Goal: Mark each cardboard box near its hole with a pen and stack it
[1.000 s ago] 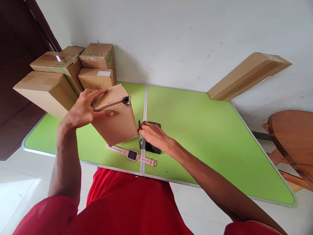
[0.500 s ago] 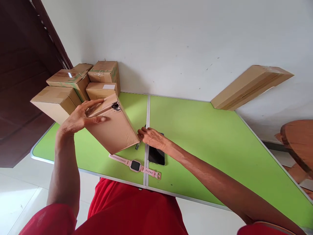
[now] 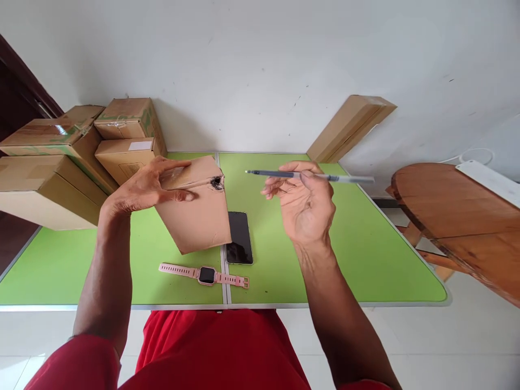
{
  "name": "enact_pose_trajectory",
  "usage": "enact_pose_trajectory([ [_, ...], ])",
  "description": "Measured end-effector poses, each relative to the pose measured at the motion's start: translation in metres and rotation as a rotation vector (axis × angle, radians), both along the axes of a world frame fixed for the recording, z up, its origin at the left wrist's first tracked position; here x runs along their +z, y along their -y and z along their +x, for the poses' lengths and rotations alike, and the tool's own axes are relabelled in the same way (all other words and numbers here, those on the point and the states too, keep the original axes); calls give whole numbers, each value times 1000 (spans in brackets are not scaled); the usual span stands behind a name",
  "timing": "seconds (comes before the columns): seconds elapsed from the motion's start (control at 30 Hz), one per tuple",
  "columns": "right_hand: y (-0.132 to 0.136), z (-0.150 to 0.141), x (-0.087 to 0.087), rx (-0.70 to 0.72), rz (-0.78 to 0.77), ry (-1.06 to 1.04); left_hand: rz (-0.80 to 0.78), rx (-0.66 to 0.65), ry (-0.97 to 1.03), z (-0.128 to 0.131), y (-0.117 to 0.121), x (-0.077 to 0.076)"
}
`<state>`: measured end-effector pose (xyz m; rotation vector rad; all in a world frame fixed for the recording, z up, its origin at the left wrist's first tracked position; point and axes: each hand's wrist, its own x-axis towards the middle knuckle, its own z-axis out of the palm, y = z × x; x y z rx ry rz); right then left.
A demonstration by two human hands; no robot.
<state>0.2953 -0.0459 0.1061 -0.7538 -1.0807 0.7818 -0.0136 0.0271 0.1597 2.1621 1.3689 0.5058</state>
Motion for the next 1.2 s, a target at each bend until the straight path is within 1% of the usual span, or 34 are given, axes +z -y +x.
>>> enact_pose_trajectory([
  [0.07, 8, -11, 5, 45, -17, -29, -17, -31, -18, 7, -4, 1],
  [0.13, 11, -22, 3, 45, -1, -26, -32, -47, -31, 10, -8, 2],
  [0.33, 4, -55, -16, -97, 164, -47, -84, -42, -105, 14, -17, 6],
  [0.43, 5, -64, -24, -185, 181, 18, -110, -40, -123, 16, -21, 8],
  [0.53, 9, -64, -30, -243, 146, 148, -125, -48, -127, 17, -23, 9],
  [0.63, 12, -61, -34, -255, 130, 225, -125, -45, -141, 19, -22, 10],
  [0.83, 11, -59, -40, -244, 132, 267, -117, -30, -156, 20, -19, 11],
  [1.03, 13, -57, -39, -224, 74, 312, -97, -41, -123, 19, -21, 7],
  [1.2, 19, -52, -38, -253, 24, 349, -80, -40, -80, 17, -21, 4],
])
